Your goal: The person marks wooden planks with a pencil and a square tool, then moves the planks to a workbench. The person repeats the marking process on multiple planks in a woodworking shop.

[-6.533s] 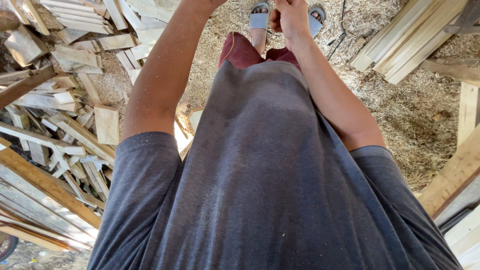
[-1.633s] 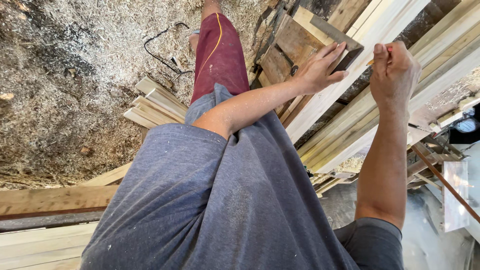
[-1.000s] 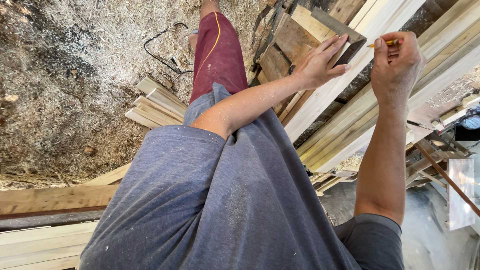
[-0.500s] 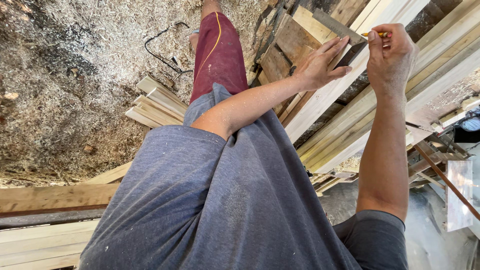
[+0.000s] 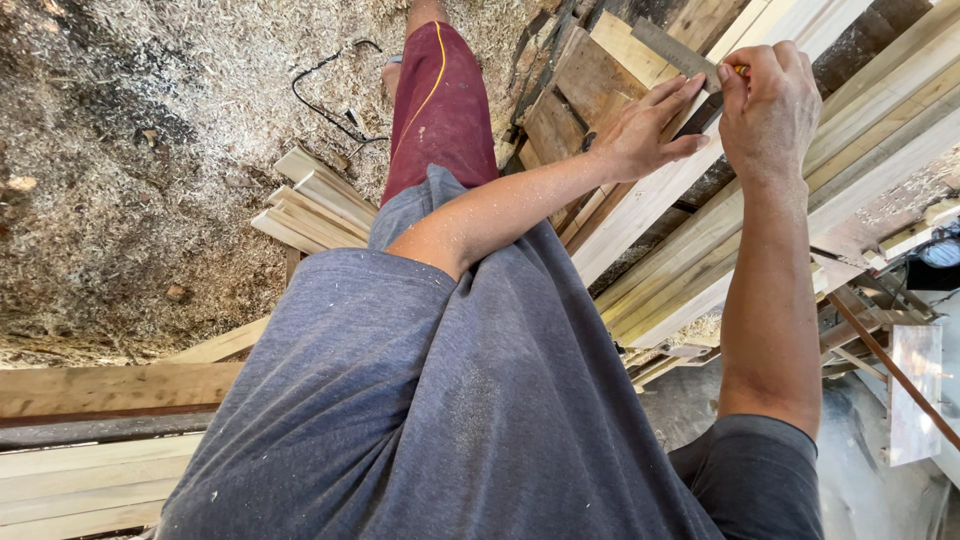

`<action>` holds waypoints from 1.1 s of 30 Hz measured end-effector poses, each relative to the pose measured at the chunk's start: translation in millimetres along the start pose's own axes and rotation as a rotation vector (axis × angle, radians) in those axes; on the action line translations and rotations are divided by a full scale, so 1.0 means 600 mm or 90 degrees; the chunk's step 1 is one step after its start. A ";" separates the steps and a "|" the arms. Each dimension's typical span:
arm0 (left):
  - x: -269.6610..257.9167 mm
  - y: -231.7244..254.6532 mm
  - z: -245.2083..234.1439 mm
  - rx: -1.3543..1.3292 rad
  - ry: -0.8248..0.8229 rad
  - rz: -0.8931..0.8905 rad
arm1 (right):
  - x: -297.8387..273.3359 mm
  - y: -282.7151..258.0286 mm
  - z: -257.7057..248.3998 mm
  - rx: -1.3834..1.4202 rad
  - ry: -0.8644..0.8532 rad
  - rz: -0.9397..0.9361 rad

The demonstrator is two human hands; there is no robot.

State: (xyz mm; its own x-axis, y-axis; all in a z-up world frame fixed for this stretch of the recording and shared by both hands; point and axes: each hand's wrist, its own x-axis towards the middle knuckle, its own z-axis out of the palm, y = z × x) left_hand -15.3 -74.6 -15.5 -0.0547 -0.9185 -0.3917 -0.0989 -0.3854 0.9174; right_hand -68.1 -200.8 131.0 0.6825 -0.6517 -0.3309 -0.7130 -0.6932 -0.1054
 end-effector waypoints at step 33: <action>0.124 -0.003 0.032 0.008 0.017 -0.026 | 0.021 0.069 -0.067 0.175 0.140 0.087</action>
State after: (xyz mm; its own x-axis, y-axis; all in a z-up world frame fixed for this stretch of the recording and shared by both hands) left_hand -38.4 -140.2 -47.7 -0.0244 -0.9043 -0.4263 -0.1136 -0.4211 0.8999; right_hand -82.4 -249.9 160.4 0.5748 -0.8037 -0.1538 -0.7963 -0.5060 -0.3315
